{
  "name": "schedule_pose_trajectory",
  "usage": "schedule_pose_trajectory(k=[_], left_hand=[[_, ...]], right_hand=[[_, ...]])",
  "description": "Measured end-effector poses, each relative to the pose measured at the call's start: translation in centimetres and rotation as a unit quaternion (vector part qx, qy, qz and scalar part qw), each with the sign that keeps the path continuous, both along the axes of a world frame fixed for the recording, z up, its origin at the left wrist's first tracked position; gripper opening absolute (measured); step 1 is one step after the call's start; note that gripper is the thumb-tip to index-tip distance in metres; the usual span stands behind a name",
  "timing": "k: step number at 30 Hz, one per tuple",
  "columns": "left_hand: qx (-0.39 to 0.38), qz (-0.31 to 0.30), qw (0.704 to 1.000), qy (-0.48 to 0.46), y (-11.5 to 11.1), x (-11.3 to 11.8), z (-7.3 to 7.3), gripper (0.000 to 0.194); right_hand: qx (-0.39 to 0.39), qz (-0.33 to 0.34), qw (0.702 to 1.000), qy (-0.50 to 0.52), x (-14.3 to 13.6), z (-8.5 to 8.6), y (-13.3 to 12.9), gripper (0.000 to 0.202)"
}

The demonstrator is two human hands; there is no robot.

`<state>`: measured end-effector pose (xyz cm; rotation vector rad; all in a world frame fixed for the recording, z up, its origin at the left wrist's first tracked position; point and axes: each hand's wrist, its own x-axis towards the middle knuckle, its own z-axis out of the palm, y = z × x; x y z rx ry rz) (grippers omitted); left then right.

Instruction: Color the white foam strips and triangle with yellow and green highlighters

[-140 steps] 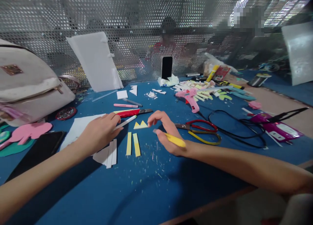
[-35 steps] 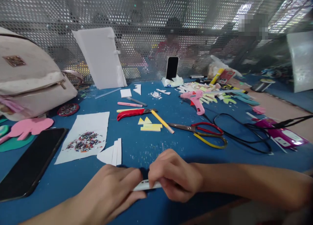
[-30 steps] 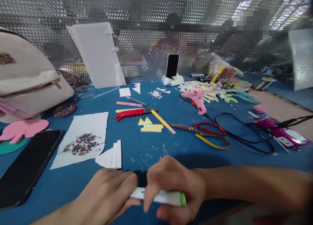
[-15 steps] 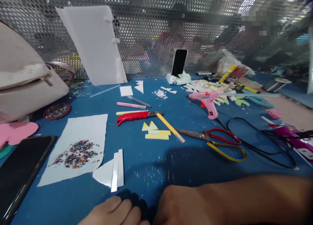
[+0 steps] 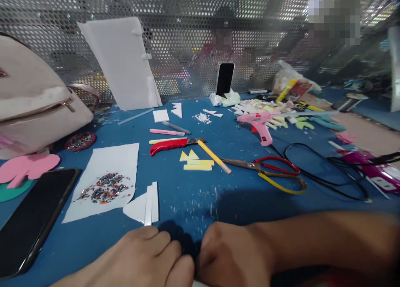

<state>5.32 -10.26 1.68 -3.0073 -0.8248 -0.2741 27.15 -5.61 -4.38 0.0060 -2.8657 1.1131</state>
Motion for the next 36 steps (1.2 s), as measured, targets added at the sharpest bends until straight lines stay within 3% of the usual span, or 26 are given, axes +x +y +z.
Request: schedule_pose_trajectory(k=[3, 8, 11, 16, 21, 24, 27, 32, 36], left_hand=[[-0.070, -0.018, 0.996, 0.042, 0.9, -1.7, 0.8, 0.032], [-0.062, 0.113, 0.990, -0.052, 4.0, -6.4, 1.3, 0.042], [-0.038, 0.189, 0.979, -0.069, 5.9, -7.1, 0.5, 0.031], [-0.050, 0.248, 0.966, -0.050, 7.6, -6.9, -1.0, 0.029], [-0.055, 0.249, 0.966, -0.034, 6.4, -6.7, -0.3, 0.039], [-0.055, 0.242, 0.968, -0.019, 5.0, -6.2, 0.0, 0.065], [-0.058, 0.241, 0.969, -0.015, 4.2, -5.9, -0.3, 0.080], [-0.082, 0.235, 0.968, -0.037, 3.9, -5.6, -0.6, 0.082], [-0.117, 0.227, 0.964, -0.073, 2.9, -4.2, -0.4, 0.088]], right_hand=[[0.024, -0.031, 0.997, 0.072, 0.9, 0.3, -0.5, 0.045], [0.111, -0.136, 0.947, 0.268, 1.6, 0.8, 0.1, 0.052], [0.149, -0.077, 0.913, 0.373, 0.5, 1.7, 1.0, 0.054], [0.150, -0.092, 0.919, 0.354, -0.4, 2.7, 1.5, 0.052], [0.151, -0.094, 0.925, 0.335, 0.3, 2.7, 1.4, 0.041], [0.144, -0.114, 0.932, 0.312, 0.6, 2.8, 1.7, 0.042], [0.096, -0.151, 0.945, 0.275, 0.8, 3.1, 2.0, 0.044], [0.000, -0.193, 0.943, 0.271, 0.6, 3.2, 2.5, 0.041], [0.060, -0.211, 0.923, 0.316, 0.6, 3.4, 3.1, 0.030]])
